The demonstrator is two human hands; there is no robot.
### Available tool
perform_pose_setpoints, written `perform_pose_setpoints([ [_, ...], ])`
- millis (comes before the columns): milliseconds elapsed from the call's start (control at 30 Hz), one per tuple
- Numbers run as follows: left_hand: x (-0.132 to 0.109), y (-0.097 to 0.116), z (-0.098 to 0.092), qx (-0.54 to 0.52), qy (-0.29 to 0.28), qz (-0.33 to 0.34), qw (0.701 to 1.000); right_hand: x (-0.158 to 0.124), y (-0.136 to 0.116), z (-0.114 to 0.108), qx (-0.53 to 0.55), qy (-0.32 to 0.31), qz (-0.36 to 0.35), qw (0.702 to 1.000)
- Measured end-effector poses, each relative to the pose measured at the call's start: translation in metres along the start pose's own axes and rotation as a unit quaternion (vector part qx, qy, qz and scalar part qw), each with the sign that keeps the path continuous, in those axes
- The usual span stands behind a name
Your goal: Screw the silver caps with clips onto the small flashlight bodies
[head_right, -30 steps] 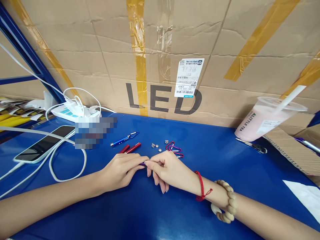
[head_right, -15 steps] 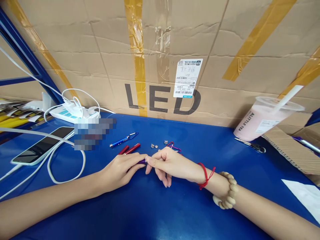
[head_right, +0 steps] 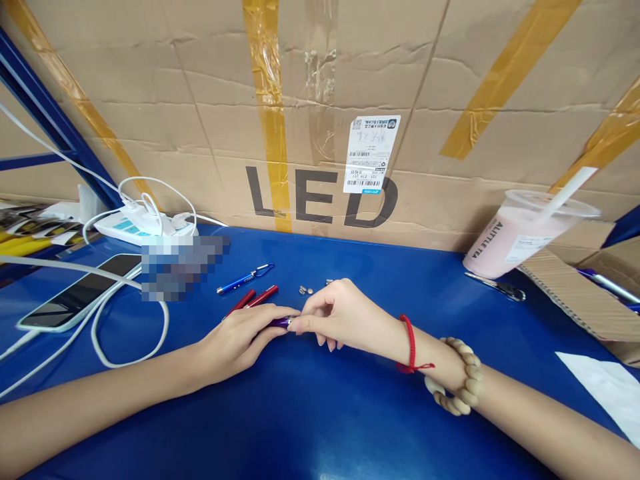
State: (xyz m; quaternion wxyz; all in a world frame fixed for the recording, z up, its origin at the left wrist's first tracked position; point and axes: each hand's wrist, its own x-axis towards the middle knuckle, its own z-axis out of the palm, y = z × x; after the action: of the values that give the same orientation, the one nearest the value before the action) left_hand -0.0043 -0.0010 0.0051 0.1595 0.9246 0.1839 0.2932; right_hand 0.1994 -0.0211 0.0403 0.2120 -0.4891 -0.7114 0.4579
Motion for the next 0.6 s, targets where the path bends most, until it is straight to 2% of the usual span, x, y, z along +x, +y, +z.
perform_pose_setpoints([
  [100,-0.001,0.001,0.001,0.007,-0.001,0.009,1.0,-0.002,-0.003,0.001,-0.055,-0.026,-0.024,0.998],
  [167,-0.003,0.001,0.003,0.019,0.01,0.011,1.0,-0.005,-0.007,0.002,-0.125,-0.02,-0.085,0.988],
  [233,-0.005,0.0,0.004,0.037,0.02,0.016,0.999,-0.009,-0.01,0.004,-0.224,-0.003,-0.169,0.96],
  [300,-0.007,-0.002,0.006,0.055,0.025,0.028,0.998,-0.012,-0.011,0.008,-0.328,0.022,-0.228,0.916],
  [367,-0.008,-0.002,0.007,0.07,0.031,0.045,0.996,-0.013,-0.011,0.013,-0.396,0.054,-0.243,0.884],
  [400,-0.009,-0.002,0.007,0.076,0.036,0.053,0.995,-0.013,-0.01,0.016,-0.403,0.069,-0.243,0.88],
  [433,-0.008,-0.002,0.007,0.079,0.04,0.062,0.994,-0.013,-0.009,0.019,-0.384,0.075,-0.241,0.888],
  [500,-0.008,0.0,0.006,0.082,0.04,0.079,0.993,-0.012,-0.008,0.025,-0.258,0.06,-0.201,0.943],
  [567,-0.007,0.001,0.004,0.088,0.038,0.092,0.991,-0.01,-0.009,0.028,-0.07,0.014,-0.092,0.993],
  [600,-0.006,0.001,0.004,0.093,0.039,0.098,0.99,-0.009,-0.01,0.029,0.021,-0.014,-0.031,0.999],
])
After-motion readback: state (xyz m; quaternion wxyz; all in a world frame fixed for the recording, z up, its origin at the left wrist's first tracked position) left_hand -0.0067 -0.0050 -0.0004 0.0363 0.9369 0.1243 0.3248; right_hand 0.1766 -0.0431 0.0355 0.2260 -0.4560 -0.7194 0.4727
